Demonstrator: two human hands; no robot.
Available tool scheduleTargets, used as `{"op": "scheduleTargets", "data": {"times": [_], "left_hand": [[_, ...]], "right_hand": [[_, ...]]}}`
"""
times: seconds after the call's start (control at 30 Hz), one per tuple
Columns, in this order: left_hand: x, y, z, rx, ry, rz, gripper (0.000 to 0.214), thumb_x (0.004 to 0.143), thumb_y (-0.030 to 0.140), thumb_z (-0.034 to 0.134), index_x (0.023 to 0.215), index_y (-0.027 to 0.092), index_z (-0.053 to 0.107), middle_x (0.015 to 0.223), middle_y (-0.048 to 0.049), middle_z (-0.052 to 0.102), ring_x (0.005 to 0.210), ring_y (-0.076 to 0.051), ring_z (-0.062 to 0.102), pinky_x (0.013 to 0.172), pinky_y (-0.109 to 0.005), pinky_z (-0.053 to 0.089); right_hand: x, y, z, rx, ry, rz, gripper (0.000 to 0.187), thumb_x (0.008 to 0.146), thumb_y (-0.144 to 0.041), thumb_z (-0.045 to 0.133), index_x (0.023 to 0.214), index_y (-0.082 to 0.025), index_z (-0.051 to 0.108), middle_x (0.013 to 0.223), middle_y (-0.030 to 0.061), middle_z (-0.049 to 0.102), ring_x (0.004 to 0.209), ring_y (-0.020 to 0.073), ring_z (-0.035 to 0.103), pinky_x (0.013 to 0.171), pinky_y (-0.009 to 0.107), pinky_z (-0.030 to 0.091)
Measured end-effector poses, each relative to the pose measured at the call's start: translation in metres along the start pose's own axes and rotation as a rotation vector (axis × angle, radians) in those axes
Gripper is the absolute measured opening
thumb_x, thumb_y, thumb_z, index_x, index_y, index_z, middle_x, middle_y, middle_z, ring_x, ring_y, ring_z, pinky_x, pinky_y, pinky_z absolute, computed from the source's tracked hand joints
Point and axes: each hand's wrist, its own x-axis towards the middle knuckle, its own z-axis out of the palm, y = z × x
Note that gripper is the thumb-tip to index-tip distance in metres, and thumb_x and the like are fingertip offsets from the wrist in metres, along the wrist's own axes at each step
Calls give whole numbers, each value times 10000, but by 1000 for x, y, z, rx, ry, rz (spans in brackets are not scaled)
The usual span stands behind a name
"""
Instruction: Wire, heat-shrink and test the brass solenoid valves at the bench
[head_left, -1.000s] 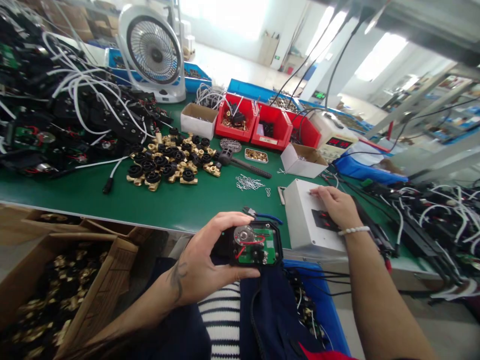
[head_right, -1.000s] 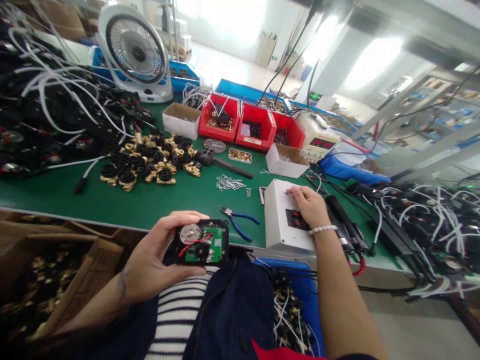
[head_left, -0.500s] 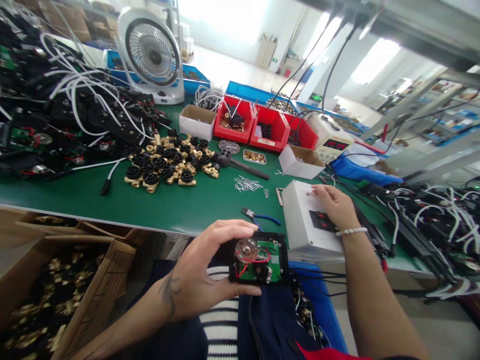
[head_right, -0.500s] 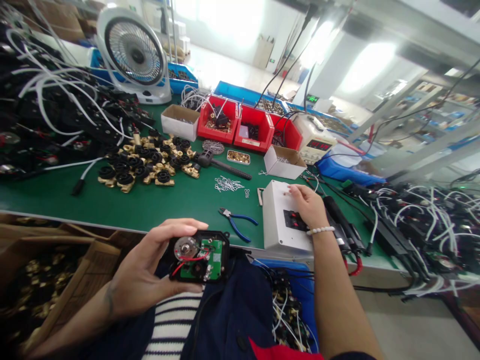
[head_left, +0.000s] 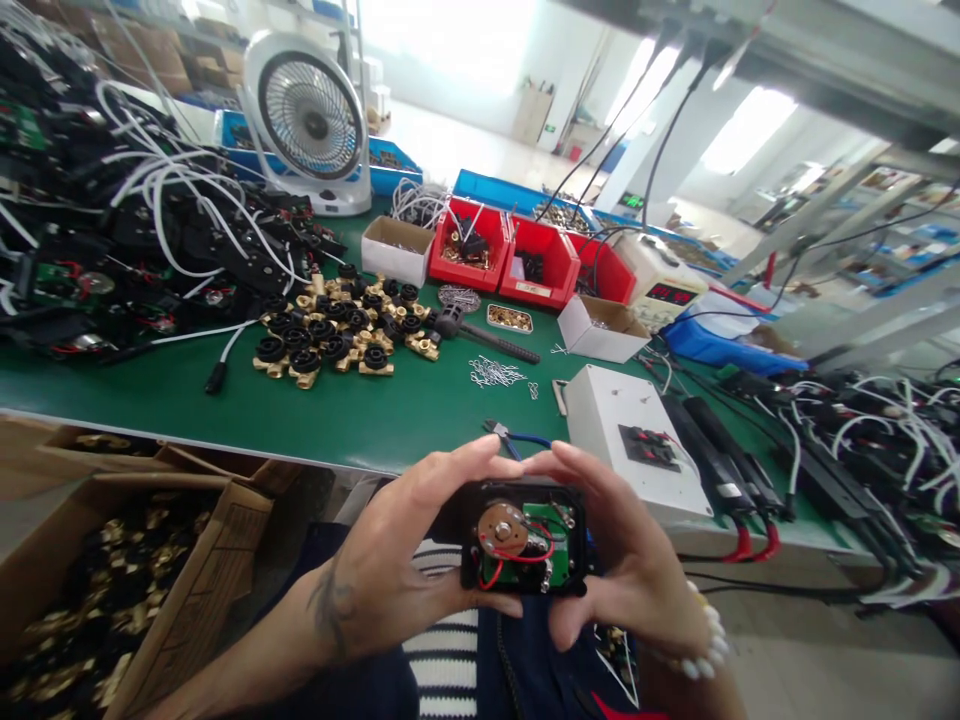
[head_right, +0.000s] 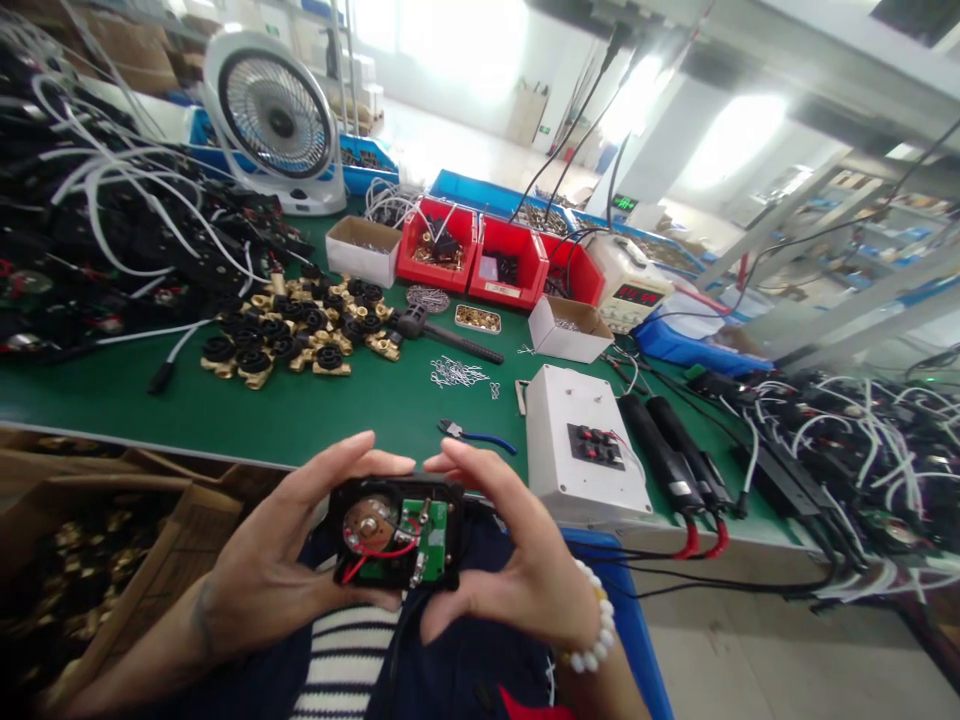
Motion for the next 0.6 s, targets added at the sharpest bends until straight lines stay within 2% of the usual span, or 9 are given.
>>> {"op": "scheduleTargets", "data": {"times": [0.1,0.33,0.47,0.6], "left_hand": [[1,1,-3,44,-6,44,920,784,403,772,1527,332,234,1347,-38,628,1205,-167,600,1080,-265,447],[-1,2,-8,74,-20,102,919,824,311,752,1546,302,184,1395,-69,599,1260,-189,574,1108,-318,441],[1,5,-11,93,-16,92,881,785,383,774,1511,287,283,1368,-82,621,1242,-203,594,1112,-322,436],[2,4,-12,109,-9,137,768,729,424,806,1383,252,441,1328,-106,642,1243,-213,589,1111,-333,430]], "right_hand": [[0,1,14,20,36,18,801,711,-530,798,1423,-405,454,1289,35,615,1169,238,606,1049,392,490],[3,-6,18,69,58,-23,681,760,-426,803,1372,-394,506,1240,3,645,1145,188,613,1019,300,508],[2,-10,20,50,75,-14,642,776,-459,777,1359,-381,520,1220,30,655,1115,220,635,992,345,537],[1,-11,20,4,94,-20,636,771,-497,767,1349,-371,533,1192,42,670,1085,235,653,960,349,558]]}}
